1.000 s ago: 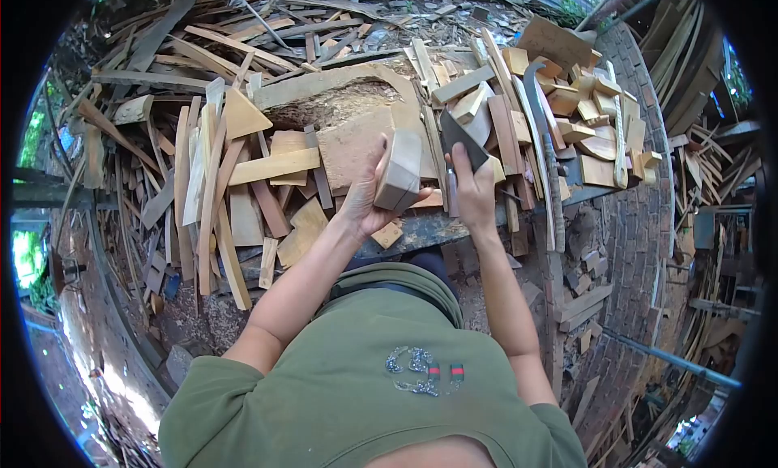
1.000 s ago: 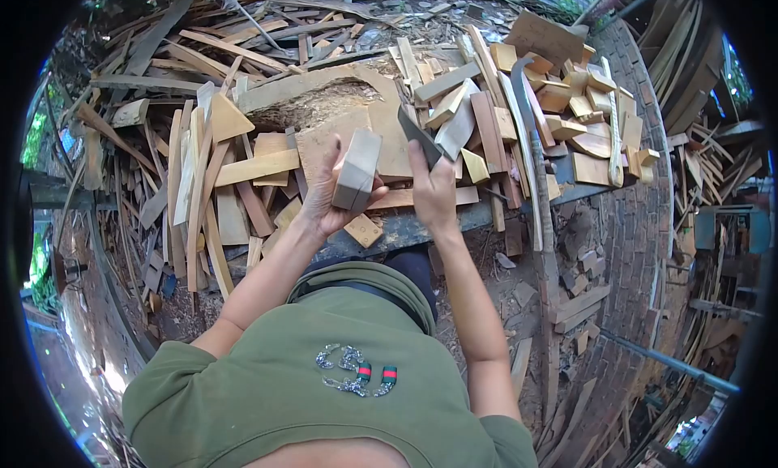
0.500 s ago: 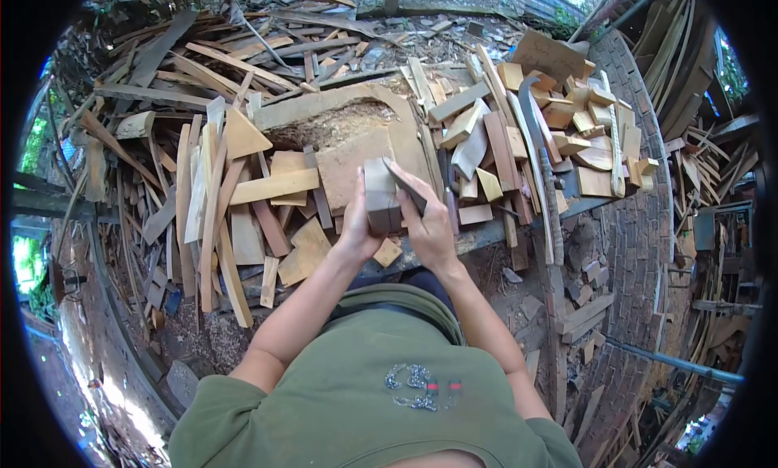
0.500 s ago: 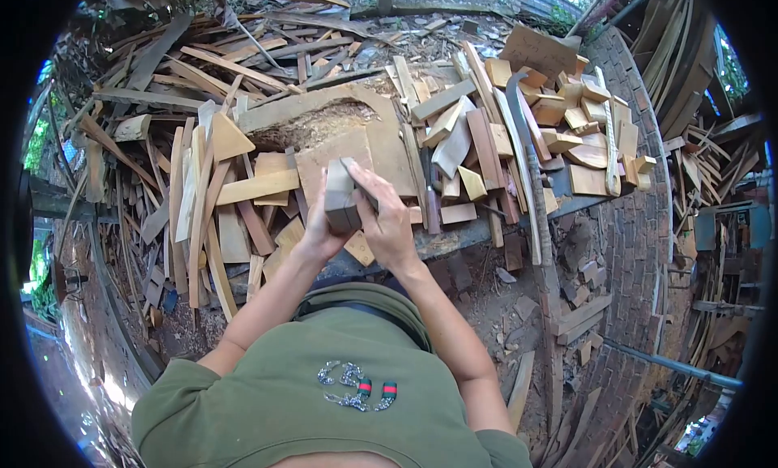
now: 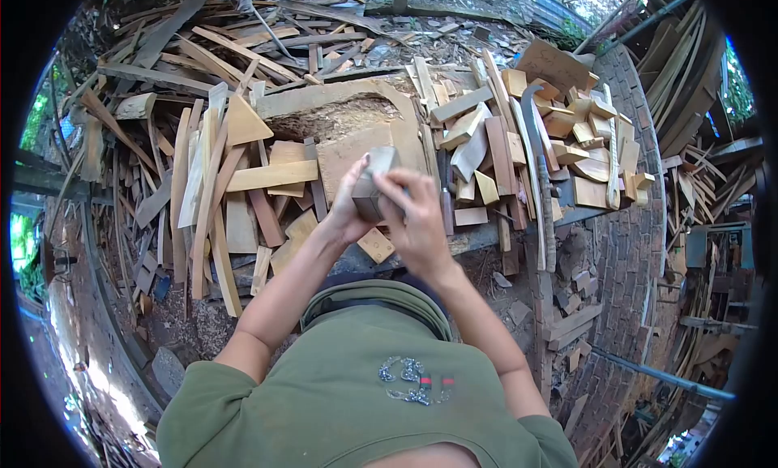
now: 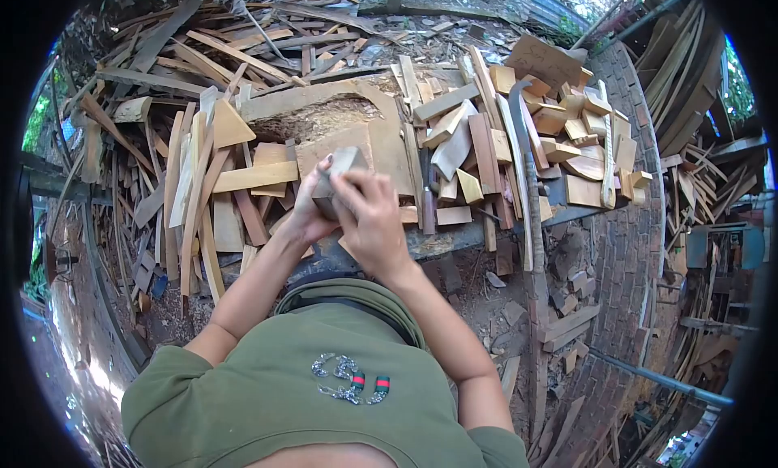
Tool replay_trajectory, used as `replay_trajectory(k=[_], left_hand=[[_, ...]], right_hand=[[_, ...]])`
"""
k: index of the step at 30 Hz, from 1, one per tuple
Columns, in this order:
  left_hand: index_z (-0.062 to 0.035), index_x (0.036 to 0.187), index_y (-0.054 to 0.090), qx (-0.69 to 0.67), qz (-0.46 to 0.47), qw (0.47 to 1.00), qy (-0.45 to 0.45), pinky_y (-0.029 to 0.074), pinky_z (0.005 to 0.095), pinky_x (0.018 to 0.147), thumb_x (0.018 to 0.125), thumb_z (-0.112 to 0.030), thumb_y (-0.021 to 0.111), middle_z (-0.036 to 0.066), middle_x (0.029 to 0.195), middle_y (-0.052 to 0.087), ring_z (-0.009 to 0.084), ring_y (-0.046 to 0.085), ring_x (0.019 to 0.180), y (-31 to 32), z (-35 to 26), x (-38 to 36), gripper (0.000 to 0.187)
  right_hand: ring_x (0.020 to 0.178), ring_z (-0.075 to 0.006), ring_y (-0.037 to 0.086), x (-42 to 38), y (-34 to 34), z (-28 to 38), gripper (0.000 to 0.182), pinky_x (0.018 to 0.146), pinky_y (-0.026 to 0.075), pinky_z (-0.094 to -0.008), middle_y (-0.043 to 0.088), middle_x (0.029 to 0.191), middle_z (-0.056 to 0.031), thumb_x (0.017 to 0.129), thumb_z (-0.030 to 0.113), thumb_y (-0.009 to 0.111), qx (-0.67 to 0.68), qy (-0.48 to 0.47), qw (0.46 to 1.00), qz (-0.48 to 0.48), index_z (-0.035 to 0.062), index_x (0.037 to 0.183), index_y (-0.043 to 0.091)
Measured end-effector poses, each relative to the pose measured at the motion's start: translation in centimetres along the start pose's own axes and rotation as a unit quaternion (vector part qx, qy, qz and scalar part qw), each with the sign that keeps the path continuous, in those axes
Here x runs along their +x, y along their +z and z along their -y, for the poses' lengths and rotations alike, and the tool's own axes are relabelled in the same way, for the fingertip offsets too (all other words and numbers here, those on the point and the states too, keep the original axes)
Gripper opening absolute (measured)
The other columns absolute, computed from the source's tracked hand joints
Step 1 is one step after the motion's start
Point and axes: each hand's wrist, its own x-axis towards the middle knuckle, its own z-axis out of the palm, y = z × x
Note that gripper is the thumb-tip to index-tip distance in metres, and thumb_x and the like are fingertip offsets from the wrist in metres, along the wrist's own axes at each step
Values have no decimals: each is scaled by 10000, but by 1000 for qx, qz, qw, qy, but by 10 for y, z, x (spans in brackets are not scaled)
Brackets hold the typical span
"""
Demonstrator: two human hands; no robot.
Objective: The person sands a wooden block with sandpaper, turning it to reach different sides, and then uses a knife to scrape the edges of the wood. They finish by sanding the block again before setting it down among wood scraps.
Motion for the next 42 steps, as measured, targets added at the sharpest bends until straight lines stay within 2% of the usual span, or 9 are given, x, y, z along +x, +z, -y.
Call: replay_trajectory(k=[3, 11, 13, 16, 19, 27, 29, 31, 42], left_hand=[[-91, 1212, 545, -39, 119, 989, -76, 538, 419, 846, 957, -519, 458, 105, 1076, 642, 256, 647, 934, 7, 1, 3, 506], [-164, 1252, 518, 31, -98, 995, -16, 558, 427, 762, 968, -542, 418, 79, 1078, 634, 224, 642, 956, 38, -7, -7, 482], [-168, 1274, 515, -2, 87, 992, -87, 563, 432, 755, 969, -540, 416, 79, 1118, 635, 219, 648, 965, 6, -4, 2, 491], [-147, 1275, 514, 18, -113, 993, 5, 570, 409, 757, 961, -537, 435, 101, 1098, 646, 244, 656, 953, 54, -7, -8, 507], [-89, 1252, 520, -27, -68, 996, -51, 567, 388, 687, 961, -545, 429, 143, 1049, 642, 256, 656, 893, 33, -16, -3, 549], [-34, 1263, 528, -52, 91, 992, -77, 539, 419, 600, 981, -508, 430, 201, 1079, 614, 288, 641, 795, 48, -9, -15, 560], [-25, 1284, 521, -78, -32, 996, -5, 541, 380, 620, 993, -498, 416, 212, 1118, 614, 286, 636, 783, 59, -9, -13, 566], [-69, 1319, 481, -93, 70, 993, -22, 562, 396, 762, 1024, -473, 371, 203, 1167, 612, 270, 653, 898, 38, -15, -10, 512], [-66, 1187, 586, -41, 1, 996, -84, 548, 409, 896, 1020, -371, 452, 115, 1145, 645, 234, 658, 1004, 31, -21, -10, 373]], right_hand=[[973, -279, 498, 23, -1, -31, 310, 849, 422, -371, 573, 1092, -130, 896, 91, 628, 27, 121, 991, -50, 29, 1198, 657], [978, -316, 493, 12, 2, -17, 350, 871, 421, -409, 572, 1090, -124, 871, 100, 630, 11, 19, 1000, -18, 19, 1211, 631], [974, -317, 492, 29, -5, -30, 347, 857, 425, -405, 573, 1095, -127, 870, 65, 612, 43, 121, 990, -51, 12, 1213, 626], [990, -299, 503, 14, -2, -11, 370, 875, 430, -390, 573, 1075, -126, 871, 65, 647, -4, -16, 1000, -24, 25, 1238, 633], [1020, -294, 505, 2, -1, 5, 337, 897, 429, -376, 578, 1105, -128, 880, 57, 640, 45, -30, 998, 11, 23, 1215, 644], [944, -228, 577, 20, -16, -65, 262, 861, 443, -337, 619, 1012, -154, 1005, 179, 509, 209, 266, 938, -78, -48, 1125, 561], [910, -194, 568, 15, -13, -64, 280, 857, 443, -317, 619, 970, -138, 1012, 206, 510, 255, 234, 928, -141, -45, 1137, 521], [928, -201, 561, 13, -12, -65, 283, 872, 437, -334, 603, 990, -145, 1017, 220, 509, 219, 210, 942, -147, -37, 1137, 515], [985, -307, 514, 3, -3, 12, 374, 898, 415, -396, 614, 1096, -116, 840, 79, 658, -8, -43, 999, -18, 3, 1204, 625]])
